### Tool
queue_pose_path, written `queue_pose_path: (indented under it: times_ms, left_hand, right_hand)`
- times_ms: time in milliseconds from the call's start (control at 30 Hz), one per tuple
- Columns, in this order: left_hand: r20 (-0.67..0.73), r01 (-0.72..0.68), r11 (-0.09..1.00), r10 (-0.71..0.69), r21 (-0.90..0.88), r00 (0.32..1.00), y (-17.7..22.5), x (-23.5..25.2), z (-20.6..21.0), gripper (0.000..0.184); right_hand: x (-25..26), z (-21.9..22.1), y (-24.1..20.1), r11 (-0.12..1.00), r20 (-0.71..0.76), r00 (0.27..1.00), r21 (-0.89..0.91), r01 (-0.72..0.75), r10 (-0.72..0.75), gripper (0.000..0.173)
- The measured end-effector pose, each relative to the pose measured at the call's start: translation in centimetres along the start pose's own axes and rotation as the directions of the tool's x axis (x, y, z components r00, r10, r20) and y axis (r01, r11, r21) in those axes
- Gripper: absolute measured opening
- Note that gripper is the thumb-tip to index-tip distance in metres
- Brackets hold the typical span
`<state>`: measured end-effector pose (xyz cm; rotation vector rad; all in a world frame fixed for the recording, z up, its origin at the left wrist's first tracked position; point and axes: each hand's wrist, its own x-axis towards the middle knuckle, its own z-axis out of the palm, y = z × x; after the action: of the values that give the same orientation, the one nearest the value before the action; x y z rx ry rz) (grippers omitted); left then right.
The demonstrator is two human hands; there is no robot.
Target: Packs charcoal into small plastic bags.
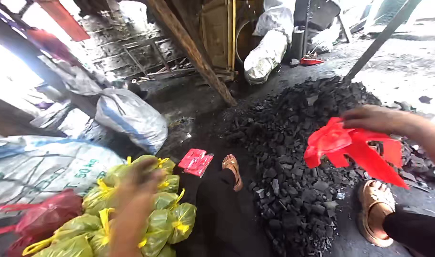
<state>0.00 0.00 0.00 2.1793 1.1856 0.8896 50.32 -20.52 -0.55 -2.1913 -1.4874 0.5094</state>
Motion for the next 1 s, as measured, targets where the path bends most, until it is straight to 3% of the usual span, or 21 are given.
queue_pose_path:
  times_ms: [67, 167, 233, 267, 333, 400, 467, 500, 533, 600, 633, 700, 733, 800, 900, 1000]
  left_hand:
    - [0.219, -0.045, 0.985, 0.082, -0.166, 0.972, 3.6, 1.7, 10.1, 0.059]
    - [0.536, 0.041, 0.936, 0.164, -0.349, 0.828, 9.1, 1.7, 20.8, 0.081]
    - [0.707, 0.209, 0.878, 0.184, -0.431, 0.683, 10.6, 1.6, 24.8, 0.076]
    - [0.756, 0.310, 0.836, 0.176, -0.453, 0.630, 10.7, 1.4, 26.3, 0.062]
    - [0.778, 0.504, 0.724, 0.070, -0.470, 0.624, 9.9, 0.9, 29.2, 0.033]
    - [0.764, 0.688, 0.545, -0.128, -0.479, 0.633, 8.3, 0.5, 31.7, 0.021]
    - [0.739, 0.801, 0.357, -0.326, -0.480, 0.589, 6.8, 0.3, 33.5, 0.020]
    - [0.725, 0.822, 0.298, -0.389, -0.485, 0.568, 6.3, 0.2, 34.2, 0.019]
    - [0.718, 0.829, 0.275, -0.414, -0.487, 0.559, 6.0, 0.0, 34.6, 0.018]
    - [0.736, 0.817, 0.331, -0.362, -0.471, 0.571, 5.5, -0.9, 35.5, 0.020]
    - [0.755, 0.803, 0.386, -0.312, -0.453, 0.576, 5.4, -1.2, 35.7, 0.025]
    - [0.797, 0.774, 0.492, -0.233, -0.398, 0.558, 5.6, -1.2, 35.6, 0.035]
    - [0.812, 0.760, 0.536, -0.213, -0.368, 0.543, 5.8, -1.0, 35.4, 0.036]
    - [0.816, 0.692, 0.650, -0.189, -0.313, 0.546, 5.9, -0.2, 34.9, 0.034]
    - [0.717, 0.443, 0.865, -0.153, -0.235, 0.680, 5.7, 0.4, 35.0, 0.027]
    - [0.592, 0.321, 0.917, -0.125, -0.238, 0.796, 6.5, 0.4, 34.9, 0.021]
  right_hand:
    - [0.5, 2.6, -0.4, 0.999, 0.034, 0.999, 0.035, 0.000, -0.001, 0.021]
    - [0.8, 6.5, -0.2, 0.988, 0.166, 0.985, 0.135, -0.072, 0.049, 0.022]
    - [1.0, 8.6, 0.6, 0.967, 0.269, 0.961, 0.221, -0.129, 0.066, 0.024]
    - [1.0, 9.6, 1.4, 0.953, 0.281, 0.956, 0.261, -0.157, 0.081, 0.024]
    - [1.0, 11.7, 3.1, 0.942, 0.153, 0.979, 0.286, -0.176, 0.137, 0.022]
    - [0.6, 14.0, 4.6, 0.964, -0.144, 0.972, 0.219, -0.151, 0.185, 0.031]
    - [-0.1, 17.0, 5.4, 0.960, -0.461, 0.862, 0.263, -0.093, 0.210, 0.033]
    - [-0.5, 18.2, 5.0, 0.932, -0.496, 0.825, 0.348, -0.098, 0.272, 0.033]
    - [-1.0, 19.2, 4.2, 0.884, -0.431, 0.837, 0.451, -0.124, 0.338, 0.033]
    - [-1.4, 21.6, 3.2, 0.772, -0.153, 0.912, 0.595, -0.222, 0.380, 0.043]
    - [-1.3, 22.7, 3.0, 0.730, -0.029, 0.925, 0.624, -0.280, 0.380, 0.056]
    - [-1.0, 24.4, 3.1, 0.666, 0.075, 0.915, 0.663, -0.342, 0.396, 0.076]
    - [-0.9, 24.7, 3.3, 0.619, 0.083, 0.910, 0.708, -0.340, 0.405, 0.073]
    - [-0.8, 24.8, 3.7, 0.464, 0.108, 0.902, 0.828, -0.315, 0.418, 0.049]
    - [-1.0, 24.8, 3.8, 0.242, 0.108, 0.908, 0.945, -0.221, 0.404, 0.027]
    - [-1.2, 24.7, 3.5, 0.077, 0.086, 0.898, 0.988, -0.132, 0.432, 0.020]
